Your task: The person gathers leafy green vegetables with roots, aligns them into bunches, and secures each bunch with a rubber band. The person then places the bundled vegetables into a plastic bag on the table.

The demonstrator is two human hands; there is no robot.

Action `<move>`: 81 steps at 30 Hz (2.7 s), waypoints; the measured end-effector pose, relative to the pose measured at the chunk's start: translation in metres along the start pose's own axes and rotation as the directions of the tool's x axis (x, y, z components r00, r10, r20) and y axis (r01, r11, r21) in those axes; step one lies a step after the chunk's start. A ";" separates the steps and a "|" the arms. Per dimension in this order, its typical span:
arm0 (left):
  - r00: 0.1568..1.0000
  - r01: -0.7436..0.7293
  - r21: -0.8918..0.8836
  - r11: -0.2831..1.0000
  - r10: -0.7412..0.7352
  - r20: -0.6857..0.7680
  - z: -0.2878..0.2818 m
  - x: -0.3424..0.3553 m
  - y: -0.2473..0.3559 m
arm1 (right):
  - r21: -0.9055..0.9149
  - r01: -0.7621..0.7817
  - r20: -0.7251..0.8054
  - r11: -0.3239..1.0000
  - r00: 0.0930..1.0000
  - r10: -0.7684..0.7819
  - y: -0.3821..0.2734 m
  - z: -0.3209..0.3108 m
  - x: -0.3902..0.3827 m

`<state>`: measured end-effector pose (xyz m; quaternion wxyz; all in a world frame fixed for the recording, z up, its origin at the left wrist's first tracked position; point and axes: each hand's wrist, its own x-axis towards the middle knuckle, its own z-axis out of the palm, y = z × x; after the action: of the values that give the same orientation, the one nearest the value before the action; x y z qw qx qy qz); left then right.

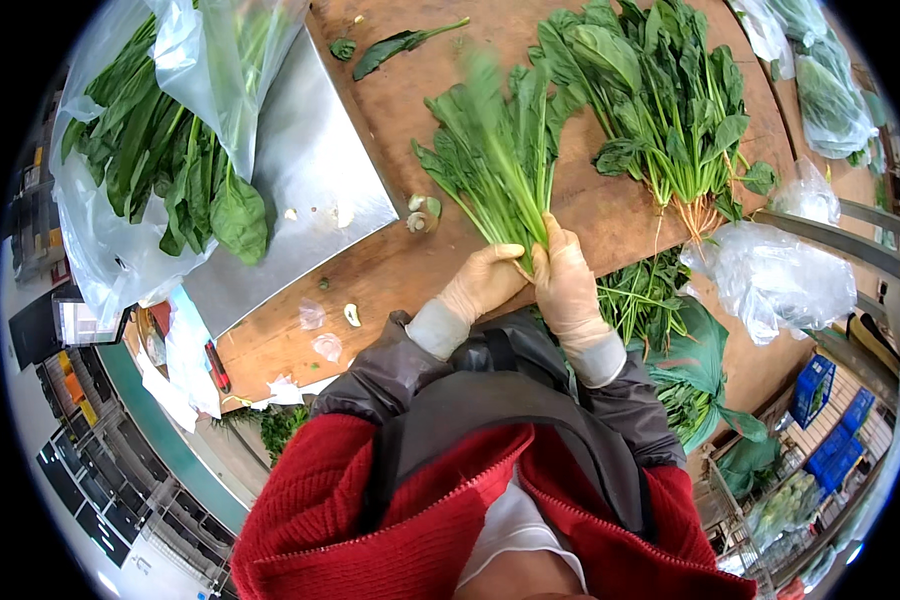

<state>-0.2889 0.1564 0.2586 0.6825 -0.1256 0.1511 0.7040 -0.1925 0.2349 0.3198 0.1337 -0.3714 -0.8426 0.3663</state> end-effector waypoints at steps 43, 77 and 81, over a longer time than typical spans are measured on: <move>1.000 0.002 0.149 0.989 -0.004 0.015 0.019 0.019 0.013 | 0.720 -0.229 -0.215 0.655 0.824 0.525 0.131 -0.107 0.052; 0.996 -0.077 0.216 0.973 0.085 -0.027 0.016 0.025 0.035 | 0.246 -0.530 -0.030 0.812 0.833 0.553 0.153 -0.204 -0.052; 1.000 -0.024 0.159 0.987 0.026 -0.017 0.011 0.032 0.033 | -0.118 -0.353 -0.202 0.928 0.924 0.326 0.131 -0.211 -0.010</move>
<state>-0.3232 0.1893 0.2579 0.6800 -0.0755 0.2146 0.6970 -0.0116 0.3962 0.3733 0.1147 -0.5524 -0.7753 0.2838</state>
